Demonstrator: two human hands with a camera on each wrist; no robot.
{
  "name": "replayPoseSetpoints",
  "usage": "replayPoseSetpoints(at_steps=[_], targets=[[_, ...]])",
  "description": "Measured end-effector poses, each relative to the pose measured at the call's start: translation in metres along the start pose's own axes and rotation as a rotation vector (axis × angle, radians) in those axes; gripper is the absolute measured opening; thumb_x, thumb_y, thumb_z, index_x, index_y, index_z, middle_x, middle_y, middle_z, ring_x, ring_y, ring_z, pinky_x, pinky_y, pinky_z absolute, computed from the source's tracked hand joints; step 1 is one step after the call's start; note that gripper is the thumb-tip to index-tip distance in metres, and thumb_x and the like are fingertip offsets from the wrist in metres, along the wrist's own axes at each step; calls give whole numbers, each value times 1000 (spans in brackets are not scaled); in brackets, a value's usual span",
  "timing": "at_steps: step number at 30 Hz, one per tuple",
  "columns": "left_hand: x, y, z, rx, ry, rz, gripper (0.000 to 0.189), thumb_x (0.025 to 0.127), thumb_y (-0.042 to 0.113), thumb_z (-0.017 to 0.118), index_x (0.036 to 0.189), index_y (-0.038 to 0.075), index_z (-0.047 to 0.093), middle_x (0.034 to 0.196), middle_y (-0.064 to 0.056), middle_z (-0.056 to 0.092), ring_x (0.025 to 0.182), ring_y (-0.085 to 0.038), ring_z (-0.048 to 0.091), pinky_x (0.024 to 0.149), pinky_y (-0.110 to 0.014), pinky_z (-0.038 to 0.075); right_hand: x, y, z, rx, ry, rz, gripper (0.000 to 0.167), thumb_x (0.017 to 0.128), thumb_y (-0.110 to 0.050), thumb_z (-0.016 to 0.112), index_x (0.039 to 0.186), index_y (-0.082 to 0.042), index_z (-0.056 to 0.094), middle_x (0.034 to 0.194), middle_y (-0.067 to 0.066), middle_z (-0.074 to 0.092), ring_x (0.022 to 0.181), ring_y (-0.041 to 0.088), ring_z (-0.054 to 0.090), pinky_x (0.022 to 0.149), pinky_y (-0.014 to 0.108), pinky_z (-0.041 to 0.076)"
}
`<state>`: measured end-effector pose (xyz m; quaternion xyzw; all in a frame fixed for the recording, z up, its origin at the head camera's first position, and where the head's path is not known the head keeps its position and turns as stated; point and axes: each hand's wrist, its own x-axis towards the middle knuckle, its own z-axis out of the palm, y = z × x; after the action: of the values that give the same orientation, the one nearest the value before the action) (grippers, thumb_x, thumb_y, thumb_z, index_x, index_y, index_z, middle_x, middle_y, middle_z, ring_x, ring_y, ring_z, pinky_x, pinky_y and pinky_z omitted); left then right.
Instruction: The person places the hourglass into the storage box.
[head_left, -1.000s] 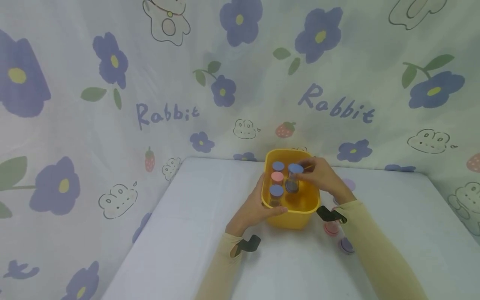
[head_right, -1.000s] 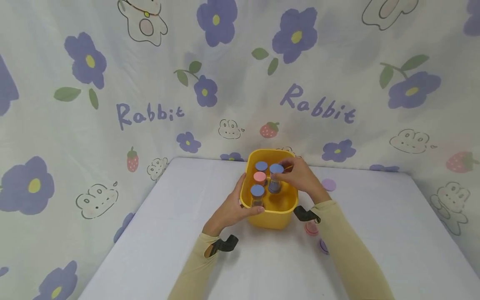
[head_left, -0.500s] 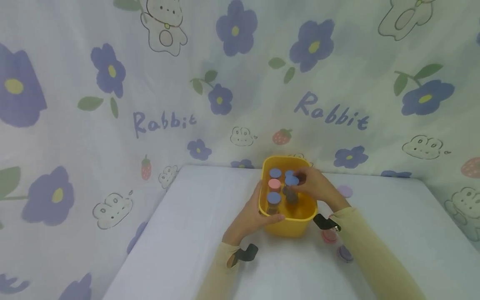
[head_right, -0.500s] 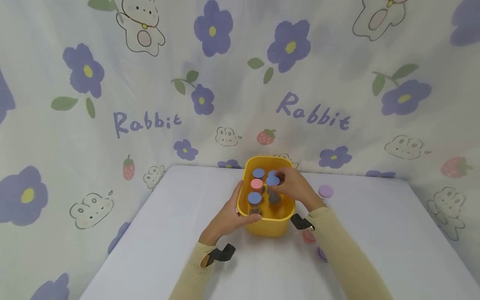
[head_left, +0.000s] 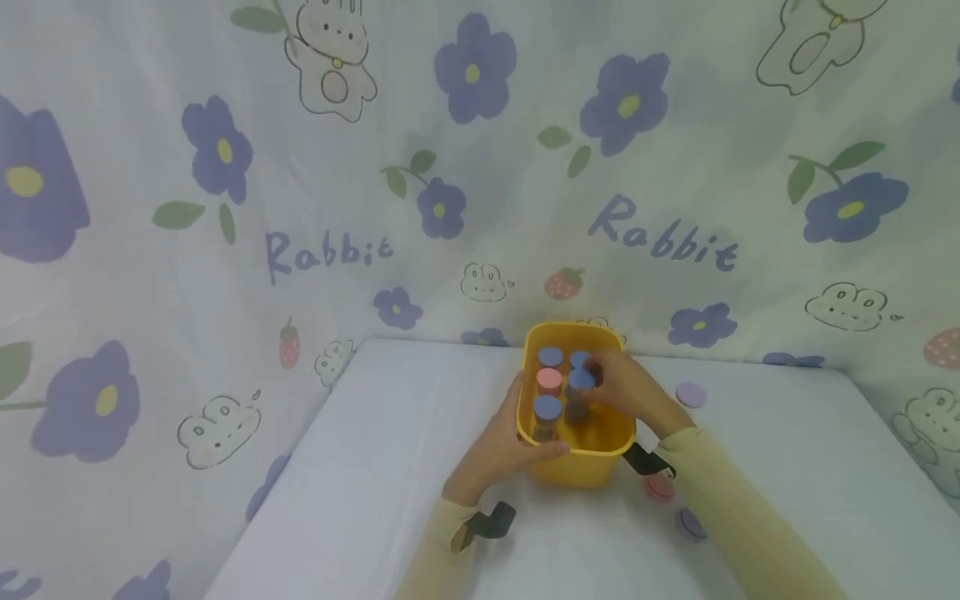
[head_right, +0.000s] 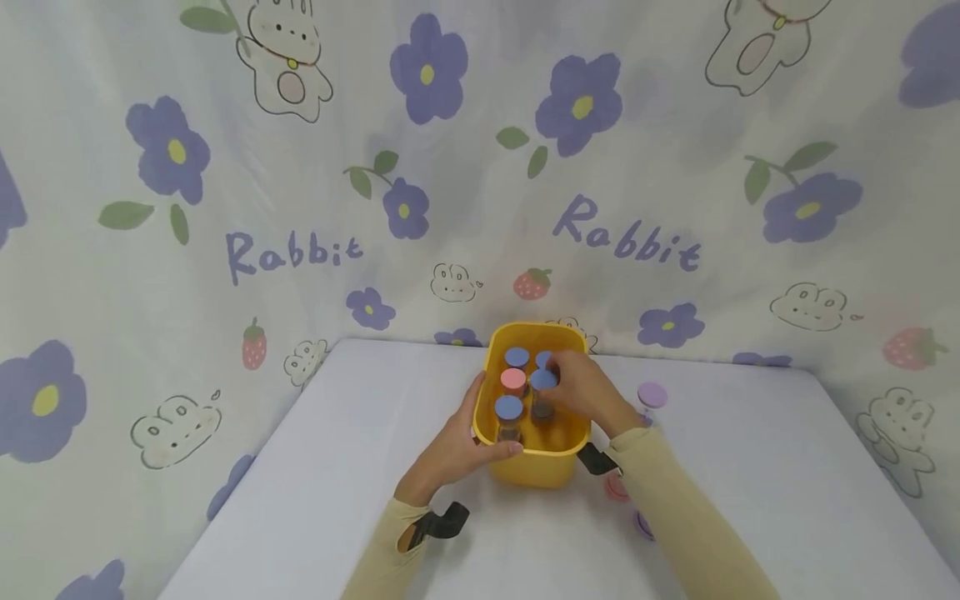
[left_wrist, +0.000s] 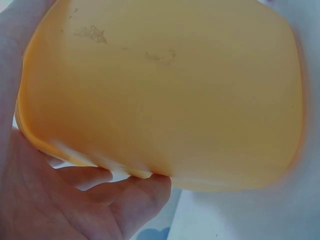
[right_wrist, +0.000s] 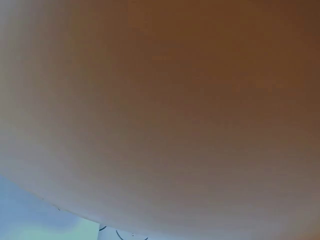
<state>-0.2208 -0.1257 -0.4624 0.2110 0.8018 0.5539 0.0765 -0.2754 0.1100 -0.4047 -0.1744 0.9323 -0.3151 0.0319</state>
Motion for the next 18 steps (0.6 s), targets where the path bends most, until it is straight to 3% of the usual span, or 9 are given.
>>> replayPoseSetpoints(at_steps=[5, 11, 18], targets=[[-3, -2, 1, -14, -8, 10, 114, 82, 54, 83, 164, 42, 5, 169, 5, 30, 149, -23, 42, 122, -62, 36, 0, 1, 3, -24, -4, -9, 18, 87, -14, 82, 95, -5, 70, 82, 3, 67, 73, 18, 57, 71, 31, 53], [-4, 0, 1, -2, -4, -11, 116, 82, 56, 83, 165, 37, 5, 169, 4, 31, 149, -24, 42, 122, -61, 37, 0, 0, 5, -55, -8, -4, 16, 88, -13, 81, 93, -5, 69, 78, 2, 63, 70, 17, 54, 67, 28, 50], [-1, -1, 1, -14, -5, 2, 112, 82, 54, 84, 162, 44, 6, 168, 7, 32, 148, -21, 43, 122, -58, 38, 0, -2, 7, -81, 6, -5, 17, 87, -12, 80, 89, -6, 65, 79, 2, 64, 70, 16, 55, 67, 29, 51]])
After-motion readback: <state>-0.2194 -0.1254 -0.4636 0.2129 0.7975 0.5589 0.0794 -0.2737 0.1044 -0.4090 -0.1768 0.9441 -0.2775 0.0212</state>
